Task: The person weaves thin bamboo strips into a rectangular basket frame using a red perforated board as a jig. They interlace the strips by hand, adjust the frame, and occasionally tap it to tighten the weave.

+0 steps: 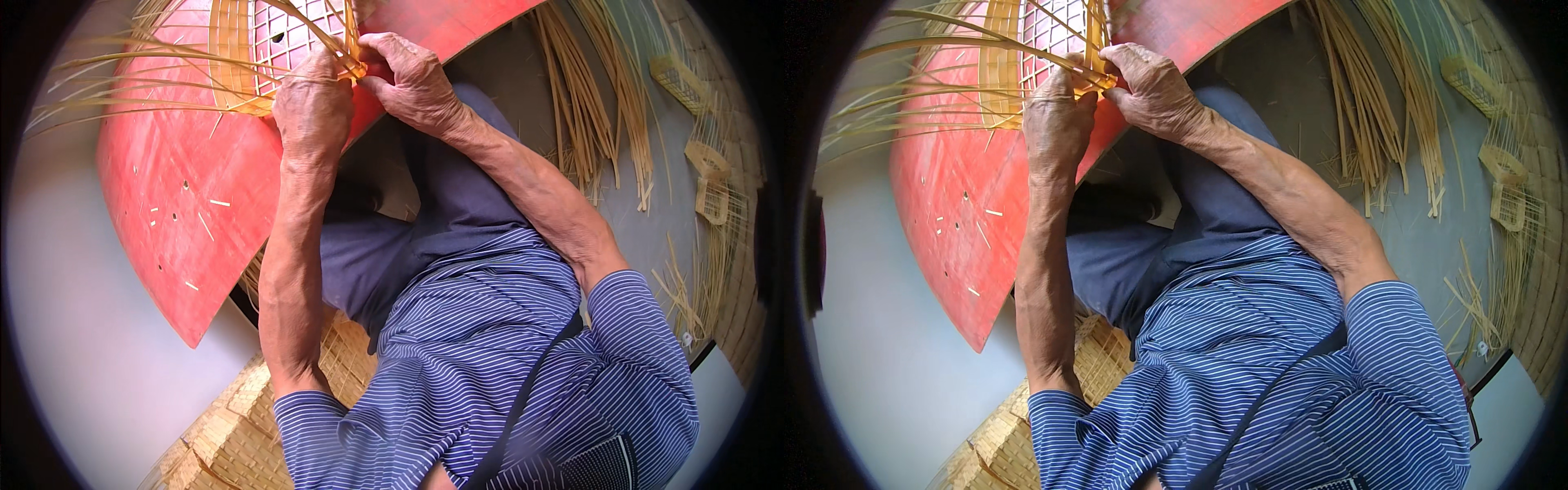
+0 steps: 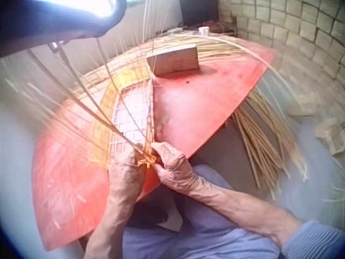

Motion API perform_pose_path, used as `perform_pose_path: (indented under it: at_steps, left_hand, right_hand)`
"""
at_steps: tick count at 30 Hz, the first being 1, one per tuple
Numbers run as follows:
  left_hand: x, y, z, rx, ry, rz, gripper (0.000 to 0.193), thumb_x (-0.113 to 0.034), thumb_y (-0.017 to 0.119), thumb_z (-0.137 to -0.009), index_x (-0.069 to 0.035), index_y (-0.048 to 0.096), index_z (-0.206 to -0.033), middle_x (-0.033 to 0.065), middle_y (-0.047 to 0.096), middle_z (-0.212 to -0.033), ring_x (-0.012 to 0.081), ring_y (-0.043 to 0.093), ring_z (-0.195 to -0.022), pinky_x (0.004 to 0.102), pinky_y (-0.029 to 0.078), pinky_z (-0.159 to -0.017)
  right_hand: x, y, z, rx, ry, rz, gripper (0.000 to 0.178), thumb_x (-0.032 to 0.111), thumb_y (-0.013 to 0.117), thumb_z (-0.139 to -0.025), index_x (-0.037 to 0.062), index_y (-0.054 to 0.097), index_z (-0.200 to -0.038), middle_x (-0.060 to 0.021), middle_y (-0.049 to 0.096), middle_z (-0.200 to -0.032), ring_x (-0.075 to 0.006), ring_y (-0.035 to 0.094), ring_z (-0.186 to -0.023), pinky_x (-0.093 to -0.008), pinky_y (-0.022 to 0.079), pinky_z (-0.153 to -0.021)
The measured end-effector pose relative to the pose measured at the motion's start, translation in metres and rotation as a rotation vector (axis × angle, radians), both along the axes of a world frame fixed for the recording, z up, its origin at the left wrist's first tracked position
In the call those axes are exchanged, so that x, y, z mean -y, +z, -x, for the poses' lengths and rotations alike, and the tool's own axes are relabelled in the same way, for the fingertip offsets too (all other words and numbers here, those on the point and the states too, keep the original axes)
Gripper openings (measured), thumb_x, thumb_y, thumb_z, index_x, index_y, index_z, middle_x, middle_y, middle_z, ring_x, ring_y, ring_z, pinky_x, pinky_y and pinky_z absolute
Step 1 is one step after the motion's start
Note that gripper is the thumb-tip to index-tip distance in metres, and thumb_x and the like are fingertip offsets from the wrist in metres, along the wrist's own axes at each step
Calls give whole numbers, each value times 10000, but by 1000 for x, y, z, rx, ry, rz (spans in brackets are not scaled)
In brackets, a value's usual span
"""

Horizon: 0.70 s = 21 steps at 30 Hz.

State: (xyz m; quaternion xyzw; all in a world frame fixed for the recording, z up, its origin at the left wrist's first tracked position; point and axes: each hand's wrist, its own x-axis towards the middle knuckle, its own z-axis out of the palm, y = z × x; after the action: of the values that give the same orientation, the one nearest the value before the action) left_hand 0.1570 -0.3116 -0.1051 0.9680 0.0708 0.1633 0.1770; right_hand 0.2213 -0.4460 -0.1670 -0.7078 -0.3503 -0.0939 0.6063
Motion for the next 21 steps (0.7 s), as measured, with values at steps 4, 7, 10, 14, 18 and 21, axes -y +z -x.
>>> perform_pose_path:
  at_steps: [4,7,10,14,18,21]
  left_hand:
    - [-5,-3,0,55,-34,-78,303,-47,739,-798,-70,672,-1092,130,727,-942,298,700,-863,412,534,-769]
    - [-14,-9,-4,35,-77,19,201,-57,741,-813,-47,694,-1008,138,724,-862,293,704,-786,390,538,-707]
    - [-18,-10,-5,42,-100,61,144,-52,722,-838,-33,700,-978,111,699,-740,180,665,-618,333,522,-582]
    - [-22,-15,-5,33,-122,140,124,-45,709,-860,-35,698,-983,70,688,-703,83,593,-524,284,483,-493]
    - [-21,-10,-5,-8,-110,108,150,-58,731,-871,-48,688,-1014,45,690,-727,68,574,-517,253,461,-474]
    - [-23,-6,-2,-91,-175,230,254,-55,728,-877,-56,650,-1118,45,691,-768,71,586,-547,253,464,-480]
  right_hand:
    - [-14,-11,-2,247,-88,44,337,-12,687,-775,6,593,-1098,-195,639,-954,-376,647,-894,-421,542,-763]
    - [-19,-13,-2,307,-134,64,297,-16,677,-767,7,588,-1049,-190,623,-909,-380,633,-859,-439,532,-733]
    - [-19,-10,-3,327,-116,25,274,-32,651,-757,9,562,-1013,-194,615,-836,-384,631,-820,-459,529,-708]
    - [-17,-9,-4,280,-97,16,292,-42,681,-738,15,585,-1007,-179,628,-869,-367,642,-806,-419,541,-703]
    - [-18,-10,-7,329,-116,-6,277,-50,696,-735,18,588,-980,-161,638,-833,-336,663,-794,-394,543,-683]
    - [-5,-4,-8,155,35,10,248,-50,704,-762,21,590,-969,-144,644,-822,-298,681,-788,-373,547,-689]
